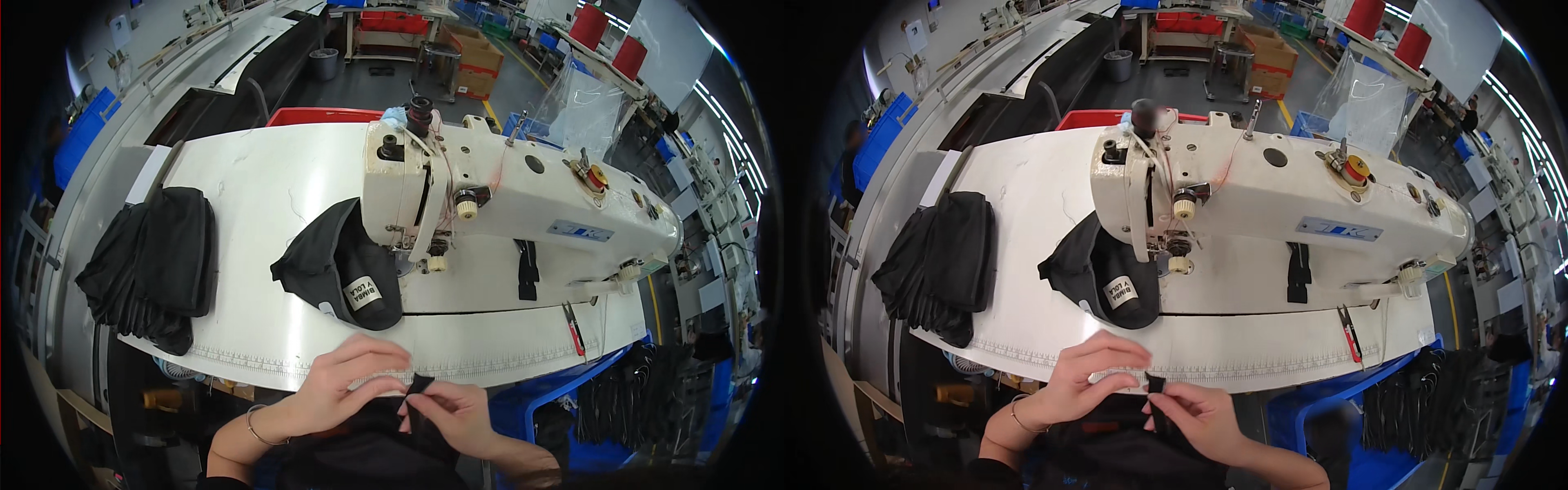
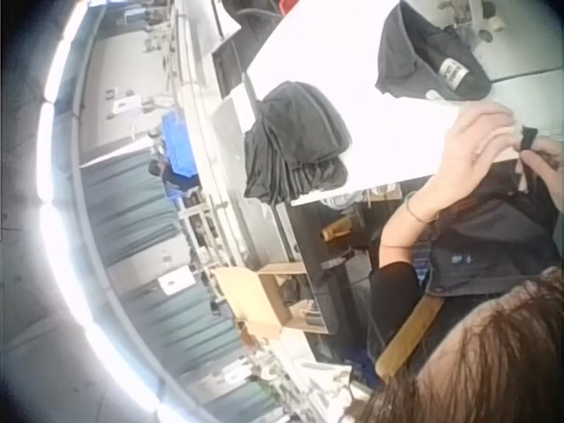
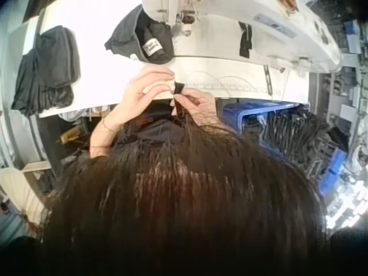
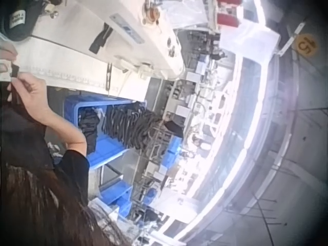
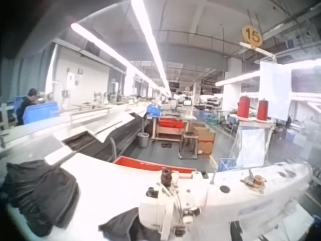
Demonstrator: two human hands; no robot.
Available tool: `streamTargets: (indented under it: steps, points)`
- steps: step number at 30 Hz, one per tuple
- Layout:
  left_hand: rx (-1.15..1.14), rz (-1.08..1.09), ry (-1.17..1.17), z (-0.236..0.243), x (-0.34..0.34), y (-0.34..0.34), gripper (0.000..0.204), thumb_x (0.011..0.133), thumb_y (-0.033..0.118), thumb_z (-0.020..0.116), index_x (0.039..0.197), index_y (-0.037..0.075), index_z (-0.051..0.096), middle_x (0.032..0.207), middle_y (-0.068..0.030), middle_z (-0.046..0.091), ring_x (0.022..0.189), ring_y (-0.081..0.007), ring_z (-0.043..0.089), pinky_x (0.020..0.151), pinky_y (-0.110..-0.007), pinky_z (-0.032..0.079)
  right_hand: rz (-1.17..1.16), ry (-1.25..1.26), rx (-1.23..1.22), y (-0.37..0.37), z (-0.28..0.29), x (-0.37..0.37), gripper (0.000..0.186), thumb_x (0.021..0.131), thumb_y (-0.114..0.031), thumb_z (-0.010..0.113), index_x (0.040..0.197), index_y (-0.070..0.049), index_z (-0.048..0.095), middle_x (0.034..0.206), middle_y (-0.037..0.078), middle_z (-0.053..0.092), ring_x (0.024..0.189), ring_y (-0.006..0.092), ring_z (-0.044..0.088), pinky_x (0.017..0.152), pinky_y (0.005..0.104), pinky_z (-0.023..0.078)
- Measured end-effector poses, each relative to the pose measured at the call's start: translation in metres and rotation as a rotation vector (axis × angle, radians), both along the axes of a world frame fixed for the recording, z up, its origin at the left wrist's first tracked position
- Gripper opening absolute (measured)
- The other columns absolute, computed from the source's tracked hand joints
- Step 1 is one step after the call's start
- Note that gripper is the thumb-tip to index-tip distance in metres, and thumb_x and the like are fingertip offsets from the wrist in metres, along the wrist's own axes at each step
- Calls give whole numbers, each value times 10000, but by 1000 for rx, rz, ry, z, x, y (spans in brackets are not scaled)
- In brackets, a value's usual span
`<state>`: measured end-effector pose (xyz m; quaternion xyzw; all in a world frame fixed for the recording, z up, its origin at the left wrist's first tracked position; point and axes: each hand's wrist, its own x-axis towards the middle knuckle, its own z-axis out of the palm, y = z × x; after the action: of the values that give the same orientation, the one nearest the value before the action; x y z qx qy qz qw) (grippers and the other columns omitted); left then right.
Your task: Sewing pieces of leather or fabric together using an industrial sewing machine.
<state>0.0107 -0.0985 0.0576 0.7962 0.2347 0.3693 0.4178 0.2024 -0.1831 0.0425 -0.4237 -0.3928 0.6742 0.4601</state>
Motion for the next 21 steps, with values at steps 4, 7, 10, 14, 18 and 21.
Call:
streamTargets:
  steps: [4, 7, 10, 14, 18, 21]
  points:
    - [727, 215, 580, -17, 26, 15, 378, 734, 62, 611, 1082, -85, 587, 1040, -159, 579, 953, -286, 567, 829, -335, 477, -99, -55, -62, 35, 2, 15, 181, 934, -22, 531, 1092, 49, 586, 843, 141, 672, 657, 155, 654, 627, 247, 539]
    - [917, 314, 959, -27, 26, 24, 407, 698, 68, 557, 1063, -112, 561, 989, -163, 560, 929, -289, 542, 801, -334, 461, -48, -534, 265, 60, -22, 26, 219, 877, 42, 559, 1090, 16, 604, 887, 147, 671, 723, 189, 663, 679, 272, 533]
    - [784, 223, 788, -18, 2, 63, 270, 719, 59, 583, 950, -80, 590, 843, -128, 538, 732, -249, 513, 661, -330, 451, 83, -1231, 1148, 93, -41, 43, 498, 673, 1, 587, 1168, 54, 569, 1030, 136, 630, 984, 261, 598, 907, 381, 455]
    - [233, 341, 422, 0, 10, 96, 146, 735, 102, 661, 799, -14, 600, 743, -129, 561, 661, -252, 547, 580, -338, 452, 99, -1415, 1320, 129, -43, 38, 451, 711, -62, 581, 1150, 37, 589, 962, 106, 626, 934, 249, 597, 871, 358, 465]
    - [700, 319, 622, -28, 11, 104, 137, 669, 126, 654, 770, 39, 624, 815, -85, 609, 731, -210, 594, 635, -332, 465, 214, -1563, 1415, 146, -51, 37, 111, 615, -135, 609, 700, -63, 613, 766, 53, 569, 791, 210, 560, 687, 372, 495]
    - [1048, 254, 640, -14, 26, 93, 181, 648, 126, 636, 813, 51, 643, 836, -54, 598, 770, -198, 592, 652, -326, 467, 118, -1370, 1308, 152, -54, 41, 142, 592, -139, 620, 718, -73, 619, 719, 50, 567, 748, 188, 589, 522, 330, 486]
